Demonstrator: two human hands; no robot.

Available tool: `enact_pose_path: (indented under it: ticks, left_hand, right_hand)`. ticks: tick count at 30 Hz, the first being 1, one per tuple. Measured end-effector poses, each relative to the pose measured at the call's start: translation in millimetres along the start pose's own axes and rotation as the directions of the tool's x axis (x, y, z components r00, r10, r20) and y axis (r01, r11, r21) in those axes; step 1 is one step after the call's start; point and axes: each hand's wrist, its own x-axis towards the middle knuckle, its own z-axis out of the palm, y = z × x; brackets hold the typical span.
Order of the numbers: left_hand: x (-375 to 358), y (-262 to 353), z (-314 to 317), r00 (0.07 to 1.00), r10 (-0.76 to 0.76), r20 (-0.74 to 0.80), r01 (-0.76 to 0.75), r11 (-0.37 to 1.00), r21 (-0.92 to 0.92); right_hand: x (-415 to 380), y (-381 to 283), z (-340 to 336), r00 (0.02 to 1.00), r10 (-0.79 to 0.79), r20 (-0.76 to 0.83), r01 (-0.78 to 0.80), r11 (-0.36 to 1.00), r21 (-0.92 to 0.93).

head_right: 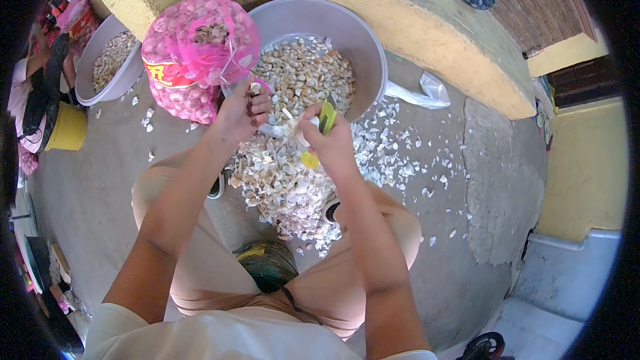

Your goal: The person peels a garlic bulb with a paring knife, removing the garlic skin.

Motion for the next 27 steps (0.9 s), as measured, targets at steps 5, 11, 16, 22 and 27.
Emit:
enact_pose_path:
  ticks: [5,11,16,22,27]
  left_hand:
    - [0.6,-2.1,-11.5,0.999,-0.052,-0.015,0.046,0.655,0.754]
    - [5.6,-35.9,-29.4,0.973,-0.229,0.022,-0.076,-0.228,0.971]
    - [4.6,-21.8,-20.0,1.0,0.009,0.005,-0.006,0.047,0.999]
    - [20.8,-10.9,-13.8,0.708,0.706,-0.025,-0.33,0.362,0.872]
    - [7.8,-21.5,-0.8,0.766,0.584,0.269,-0.511,0.299,0.806]
  right_hand:
    - [-0.1,-5.0,-5.7,0.976,0.201,0.088,-0.193,0.977,-0.093]
    - [7.7,3.8,-9.3,0.94,0.341,-0.023,-0.339,0.939,0.059]
    - [9.2,7.1,-13.3,0.939,0.344,-0.001,-0.343,0.935,0.086]
    - [9.6,10.7,-14.7,0.933,0.36,0.023,-0.361,0.932,0.033]
    - [13.1,12.2,-13.4,0.929,0.367,0.051,-0.37,0.926,0.078]
